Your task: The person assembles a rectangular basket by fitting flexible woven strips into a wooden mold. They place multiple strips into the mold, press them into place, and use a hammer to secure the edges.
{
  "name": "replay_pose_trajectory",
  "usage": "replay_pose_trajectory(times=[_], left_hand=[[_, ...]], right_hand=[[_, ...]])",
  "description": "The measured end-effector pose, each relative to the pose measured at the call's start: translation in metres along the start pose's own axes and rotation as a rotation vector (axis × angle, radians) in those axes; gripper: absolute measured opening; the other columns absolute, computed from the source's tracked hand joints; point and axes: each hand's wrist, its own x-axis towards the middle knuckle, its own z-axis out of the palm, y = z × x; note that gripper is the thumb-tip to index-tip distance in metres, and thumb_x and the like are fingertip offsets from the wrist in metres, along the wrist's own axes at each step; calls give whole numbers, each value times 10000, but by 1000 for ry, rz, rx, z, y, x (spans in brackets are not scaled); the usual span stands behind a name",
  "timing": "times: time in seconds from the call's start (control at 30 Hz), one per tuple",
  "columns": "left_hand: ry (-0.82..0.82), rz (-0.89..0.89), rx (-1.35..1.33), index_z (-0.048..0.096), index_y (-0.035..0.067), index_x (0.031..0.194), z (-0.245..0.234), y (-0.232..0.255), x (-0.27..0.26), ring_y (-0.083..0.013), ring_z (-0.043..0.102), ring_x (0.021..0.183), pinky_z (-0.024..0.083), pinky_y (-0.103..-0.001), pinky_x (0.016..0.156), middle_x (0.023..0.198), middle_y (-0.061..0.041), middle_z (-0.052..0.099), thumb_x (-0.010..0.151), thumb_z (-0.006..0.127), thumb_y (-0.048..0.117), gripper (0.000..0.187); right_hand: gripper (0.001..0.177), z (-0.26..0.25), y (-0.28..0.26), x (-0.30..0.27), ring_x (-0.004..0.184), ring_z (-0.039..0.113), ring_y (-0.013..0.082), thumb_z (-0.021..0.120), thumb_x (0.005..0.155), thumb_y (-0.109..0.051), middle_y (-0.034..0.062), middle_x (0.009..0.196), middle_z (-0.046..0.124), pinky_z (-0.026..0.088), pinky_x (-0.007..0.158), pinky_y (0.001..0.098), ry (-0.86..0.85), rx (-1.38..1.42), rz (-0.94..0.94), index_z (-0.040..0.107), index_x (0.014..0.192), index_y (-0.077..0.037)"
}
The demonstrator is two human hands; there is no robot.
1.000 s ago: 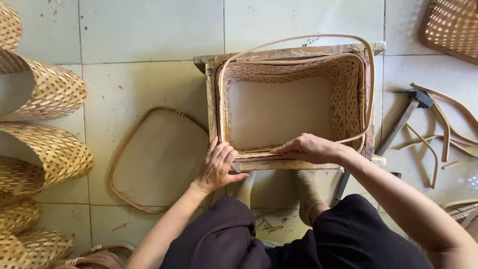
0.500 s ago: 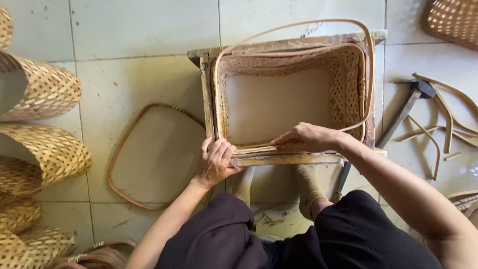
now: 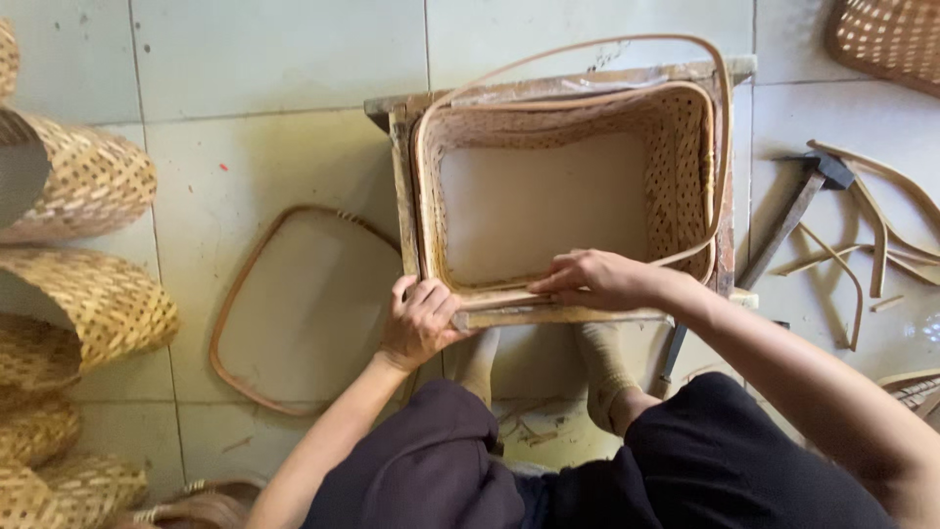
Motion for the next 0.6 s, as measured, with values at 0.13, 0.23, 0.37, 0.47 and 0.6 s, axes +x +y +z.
replay_pose_trajectory(times=[0.13, 0.23, 0.37, 0.47, 0.6], left_hand=[[37, -3, -37, 685, 162, 994, -3, 5, 2, -199, 590, 1079, 366, -487, 1042, 956, -3, 640, 807, 715, 596, 473], [25, -4, -15, 672, 143, 970, -8, 6, 5, -204, 606, 1070, 380, -492, 1036, 953, -7, 643, 806, 725, 594, 483], [19, -3, 2, 660, 138, 936, -14, 6, 11, -207, 613, 1049, 388, -495, 1020, 930, -7, 638, 784, 732, 623, 513], [22, 3, 41, 670, 141, 959, -12, 7, 12, -195, 610, 1050, 389, -484, 1026, 942, -9, 640, 793, 731, 619, 509], [-27, -18, 49, 683, 159, 981, -18, 8, 6, -184, 613, 1060, 391, -478, 1051, 949, 4, 646, 765, 716, 619, 509]], right_hand=[[211, -75, 21, -47, 921, 635, 278, 488, 1066, -94, 122, 1003, 675, 549, 849, 393, 784, -105, 269, 664, 1174, -56], [396, -128, 39, -83, 706, 665, 321, 743, 934, -205, 191, 839, 667, 564, 582, 437, 1033, -616, 352, 563, 1128, 90], [200, -137, 56, -70, 586, 635, 252, 513, 1078, -167, 156, 725, 634, 546, 498, 409, 620, -191, 819, 566, 1027, 19], [195, -143, 63, -45, 592, 636, 302, 406, 1092, -27, 223, 754, 641, 525, 459, 419, 610, -328, 737, 525, 1054, 124], [228, -132, 62, -25, 580, 640, 326, 326, 1011, 90, 256, 781, 642, 499, 388, 412, 641, -321, 721, 474, 1176, 140]])
